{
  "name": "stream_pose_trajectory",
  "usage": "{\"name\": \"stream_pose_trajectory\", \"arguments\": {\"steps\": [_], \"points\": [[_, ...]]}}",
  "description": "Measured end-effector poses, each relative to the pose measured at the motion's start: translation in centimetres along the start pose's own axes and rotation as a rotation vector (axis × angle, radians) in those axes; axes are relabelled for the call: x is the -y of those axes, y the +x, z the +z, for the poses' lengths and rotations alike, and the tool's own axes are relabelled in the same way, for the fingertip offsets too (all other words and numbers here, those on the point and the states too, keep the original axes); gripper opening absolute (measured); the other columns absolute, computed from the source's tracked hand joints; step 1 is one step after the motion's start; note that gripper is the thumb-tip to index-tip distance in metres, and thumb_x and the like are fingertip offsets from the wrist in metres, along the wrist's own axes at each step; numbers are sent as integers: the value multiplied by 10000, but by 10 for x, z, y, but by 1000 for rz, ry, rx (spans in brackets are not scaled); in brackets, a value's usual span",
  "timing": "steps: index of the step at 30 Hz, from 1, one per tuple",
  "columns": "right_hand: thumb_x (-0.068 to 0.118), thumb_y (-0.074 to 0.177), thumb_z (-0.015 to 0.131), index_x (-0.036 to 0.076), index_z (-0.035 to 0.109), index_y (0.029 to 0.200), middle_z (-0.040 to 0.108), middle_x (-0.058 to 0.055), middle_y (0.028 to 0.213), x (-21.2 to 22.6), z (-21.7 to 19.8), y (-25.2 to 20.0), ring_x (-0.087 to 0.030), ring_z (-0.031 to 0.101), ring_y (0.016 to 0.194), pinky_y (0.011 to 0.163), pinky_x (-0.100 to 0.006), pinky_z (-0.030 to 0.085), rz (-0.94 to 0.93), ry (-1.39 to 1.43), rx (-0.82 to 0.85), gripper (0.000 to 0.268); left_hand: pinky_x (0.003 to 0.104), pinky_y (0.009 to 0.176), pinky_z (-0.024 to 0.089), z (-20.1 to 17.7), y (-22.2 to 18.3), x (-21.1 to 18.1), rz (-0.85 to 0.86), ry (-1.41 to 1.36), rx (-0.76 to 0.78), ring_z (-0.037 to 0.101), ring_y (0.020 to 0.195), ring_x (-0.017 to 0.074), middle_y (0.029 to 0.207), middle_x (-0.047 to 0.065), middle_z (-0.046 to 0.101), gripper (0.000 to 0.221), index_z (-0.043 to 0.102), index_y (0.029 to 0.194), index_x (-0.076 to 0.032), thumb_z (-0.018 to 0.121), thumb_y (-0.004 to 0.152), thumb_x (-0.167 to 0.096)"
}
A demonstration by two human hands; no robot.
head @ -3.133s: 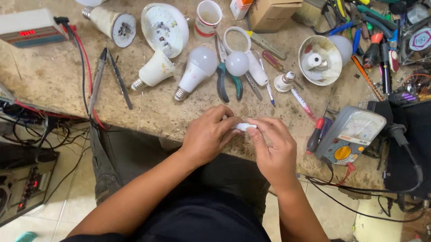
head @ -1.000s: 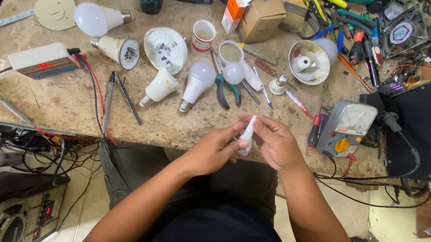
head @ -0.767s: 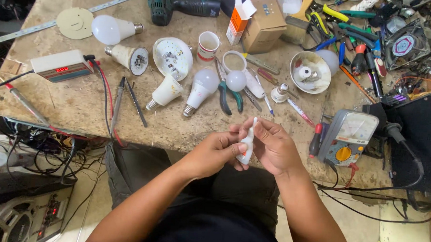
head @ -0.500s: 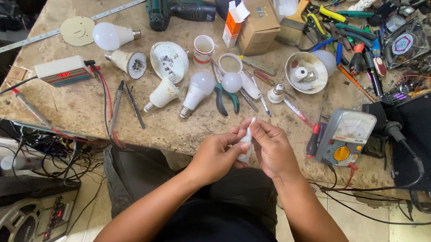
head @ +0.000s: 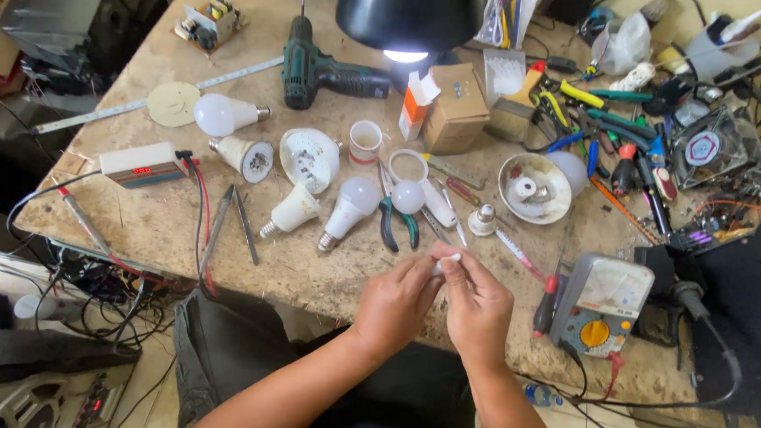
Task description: Repairing LED light bulbs by applying sealant and assembling the diffusers
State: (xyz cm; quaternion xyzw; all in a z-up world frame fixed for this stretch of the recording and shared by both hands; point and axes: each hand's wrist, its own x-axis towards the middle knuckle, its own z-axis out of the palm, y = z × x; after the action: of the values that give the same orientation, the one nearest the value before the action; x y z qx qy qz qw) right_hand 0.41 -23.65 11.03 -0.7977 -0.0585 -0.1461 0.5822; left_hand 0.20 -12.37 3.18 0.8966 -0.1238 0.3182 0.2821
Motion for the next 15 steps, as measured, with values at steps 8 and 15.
{"name": "stream_pose_trajectory", "arguments": {"steps": [8, 15], "points": [[153, 953, 683, 10, 754, 1078, 733, -105, 1084, -38, -40, 28, -194, 707, 1045, 945, -296, 589, -46, 21, -34, 204, 446, 1000, 472, -17, 139, 74, -36, -345, 184, 602, 1208, 339, 1281, 162, 649, 673, 567, 1323, -57, 808, 831, -448], [197, 852, 749, 79, 795, 1097, 799, -102, 1105, -60, -39, 21, -191, 786, 895, 812, -283, 699, 234, -116, 123, 276, 556, 914, 491, 41, 231, 119, -344, -71, 325, 524, 1189, 469, 1314, 249, 517, 801, 446, 1430, -115, 866, 750, -177]]}}
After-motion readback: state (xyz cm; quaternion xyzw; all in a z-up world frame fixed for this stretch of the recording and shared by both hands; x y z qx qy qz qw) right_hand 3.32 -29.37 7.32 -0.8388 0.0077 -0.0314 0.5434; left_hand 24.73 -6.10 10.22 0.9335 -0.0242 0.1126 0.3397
